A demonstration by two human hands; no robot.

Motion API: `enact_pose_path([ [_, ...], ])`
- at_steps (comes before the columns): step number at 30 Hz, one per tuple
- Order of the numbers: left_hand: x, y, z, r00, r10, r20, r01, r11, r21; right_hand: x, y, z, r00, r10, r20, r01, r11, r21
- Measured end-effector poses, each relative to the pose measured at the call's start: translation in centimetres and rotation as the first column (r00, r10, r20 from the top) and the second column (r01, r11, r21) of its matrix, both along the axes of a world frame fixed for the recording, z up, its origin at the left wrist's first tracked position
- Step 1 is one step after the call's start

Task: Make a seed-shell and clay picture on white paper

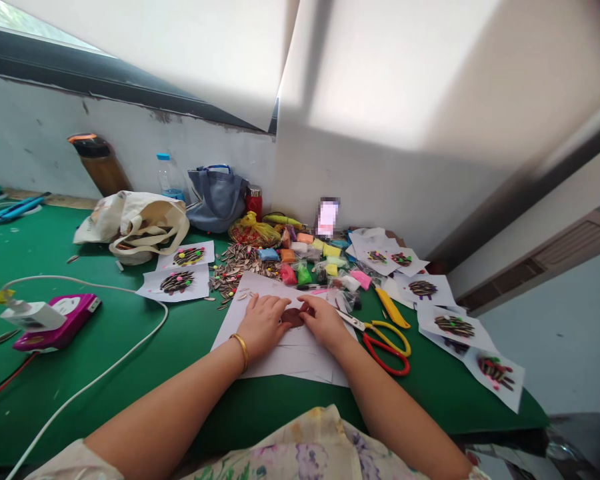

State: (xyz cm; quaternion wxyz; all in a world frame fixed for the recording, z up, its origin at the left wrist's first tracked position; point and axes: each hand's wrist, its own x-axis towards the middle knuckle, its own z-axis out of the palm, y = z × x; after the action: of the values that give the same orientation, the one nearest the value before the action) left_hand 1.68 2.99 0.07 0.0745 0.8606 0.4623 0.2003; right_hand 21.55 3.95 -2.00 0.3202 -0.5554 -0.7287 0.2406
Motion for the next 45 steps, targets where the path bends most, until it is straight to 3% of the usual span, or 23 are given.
enact_pose_path([
  [8,0.0,-0.3,0.6,0.997,-0.079,-0.006,0.079,0.994,0.075,1.6,-0.3,-0.3,0.99,-0.079,-0.119,0.085,0.995,0.05],
  [15,0.1,-0.3,0.8,0.974,-0.225,-0.033,0.227,0.968,0.105,2.1,-2.5,0.3,0.998,0.065,0.018,-0.067,0.985,0.161],
  [24,0.0,0.0,-0.3,0.971,-0.209,-0.117,0.226,0.962,0.154,1.2,-4.5,1.3,0.952,0.126,0.28,-0.204,0.941,0.27],
  [29,0.1,-0.1,-0.3,0.97,-0.201,-0.135,0.221,0.964,0.151,0.8,-4.7,1.0,0.924,0.067,0.377,-0.175,0.95,0.259],
  [34,0.1,-0.2,-0.4,0.974,-0.191,-0.123,0.207,0.969,0.137,1.1,-4.6,0.5,0.931,0.071,0.359,-0.168,0.954,0.247],
  [45,0.2,-0.3,-0.4,0.979,-0.178,-0.1,0.187,0.978,0.091,0.2,-4.9,1.9,0.922,0.057,0.384,-0.111,0.987,0.119],
])
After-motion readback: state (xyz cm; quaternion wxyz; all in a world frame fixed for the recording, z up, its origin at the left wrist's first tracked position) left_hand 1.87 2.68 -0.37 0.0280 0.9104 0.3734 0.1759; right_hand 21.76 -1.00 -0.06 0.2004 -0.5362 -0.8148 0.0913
